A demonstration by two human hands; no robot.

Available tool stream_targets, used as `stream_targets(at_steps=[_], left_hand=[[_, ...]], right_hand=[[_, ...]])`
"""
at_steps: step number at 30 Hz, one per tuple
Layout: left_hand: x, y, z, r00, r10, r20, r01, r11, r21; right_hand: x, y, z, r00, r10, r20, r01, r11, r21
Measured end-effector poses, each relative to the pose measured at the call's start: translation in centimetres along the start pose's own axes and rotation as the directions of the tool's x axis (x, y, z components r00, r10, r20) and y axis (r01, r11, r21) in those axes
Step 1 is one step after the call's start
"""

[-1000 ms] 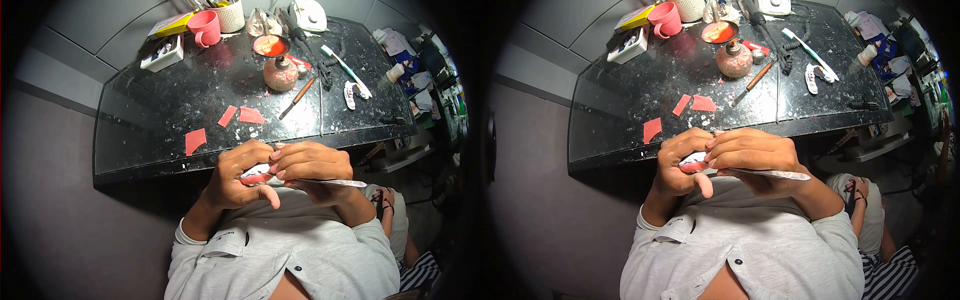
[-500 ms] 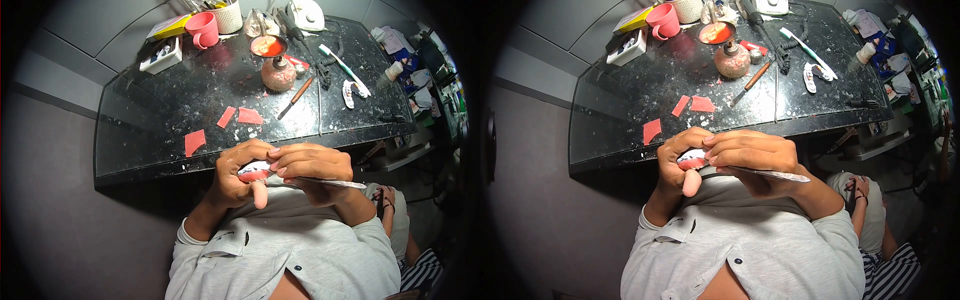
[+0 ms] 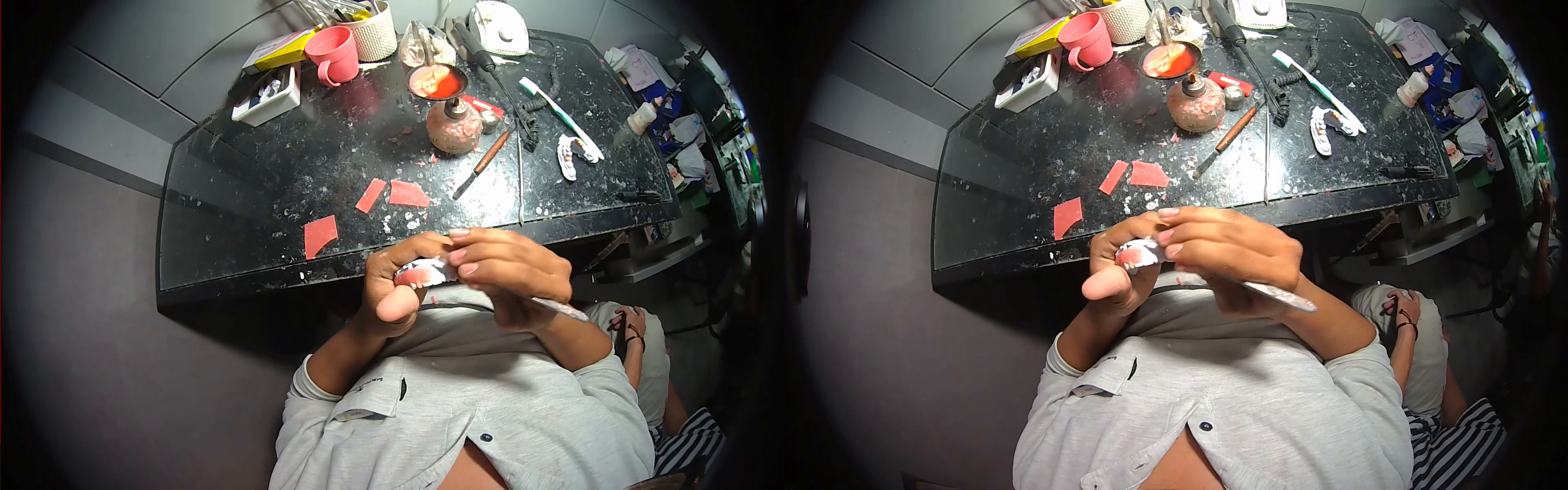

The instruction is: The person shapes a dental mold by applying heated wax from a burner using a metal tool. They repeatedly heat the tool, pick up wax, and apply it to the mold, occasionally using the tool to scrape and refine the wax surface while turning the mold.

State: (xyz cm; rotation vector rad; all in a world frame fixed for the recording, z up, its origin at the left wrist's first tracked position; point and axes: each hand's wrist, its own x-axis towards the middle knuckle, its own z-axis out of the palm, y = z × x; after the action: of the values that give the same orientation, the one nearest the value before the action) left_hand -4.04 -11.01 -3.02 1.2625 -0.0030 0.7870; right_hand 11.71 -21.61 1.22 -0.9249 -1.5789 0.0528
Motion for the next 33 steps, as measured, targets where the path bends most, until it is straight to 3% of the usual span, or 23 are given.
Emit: stream_targets(at_steps=[3, 6, 7, 9, 10, 11, 13, 33], left_hand=[[0.3, 0.7, -0.1, 0.999, -0.036, 0.022, 0.034, 0.997, 0.066], [0.6, 0.5, -0.7, 0.987, 0.149, 0.062, -0.162, 0.916, 0.366], [0.6, 0.5, -0.8, 0.987, 0.151, 0.062, -0.163, 0.916, 0.366], [0.6, 0.7, -0.9, 0.977, 0.208, 0.045, -0.194, 0.785, 0.589], [0.8, 0.6, -1.0, 0.968, 0.238, 0.082, -0.237, 0.755, 0.612], [0.8, 0.6, -1.1, 0.968, 0.238, 0.083, -0.238, 0.754, 0.612], [0.8, 0.5, -1.1, 0.957, 0.261, 0.124, -0.278, 0.712, 0.645], [1.0, 1.2, -0.9, 0.958, 0.254, 0.134, -0.276, 0.690, 0.669]], right_hand=[[-0.7, 0.6, -0.1, 0.997, 0.021, -0.073, -0.020, 1.000, 0.024], [-1.0, 0.5, 0.6, 0.942, 0.193, -0.275, -0.074, 0.917, 0.392], [-0.9, 0.6, 0.9, 0.942, 0.193, -0.273, -0.074, 0.917, 0.392], [-0.7, 0.8, 1.2, 0.923, 0.260, -0.282, -0.126, 0.900, 0.417], [-0.6, 0.8, 0.4, 0.964, 0.215, -0.158, -0.176, 0.958, 0.228], [-0.6, 0.5, -0.2, 0.978, 0.194, -0.072, -0.183, 0.974, 0.134], [-0.4, 0.2, 0.2, 0.987, 0.161, -0.010, -0.159, 0.981, 0.114], [-0.3, 0.1, 0.4, 0.991, 0.130, 0.034, -0.131, 0.990, 0.042]])
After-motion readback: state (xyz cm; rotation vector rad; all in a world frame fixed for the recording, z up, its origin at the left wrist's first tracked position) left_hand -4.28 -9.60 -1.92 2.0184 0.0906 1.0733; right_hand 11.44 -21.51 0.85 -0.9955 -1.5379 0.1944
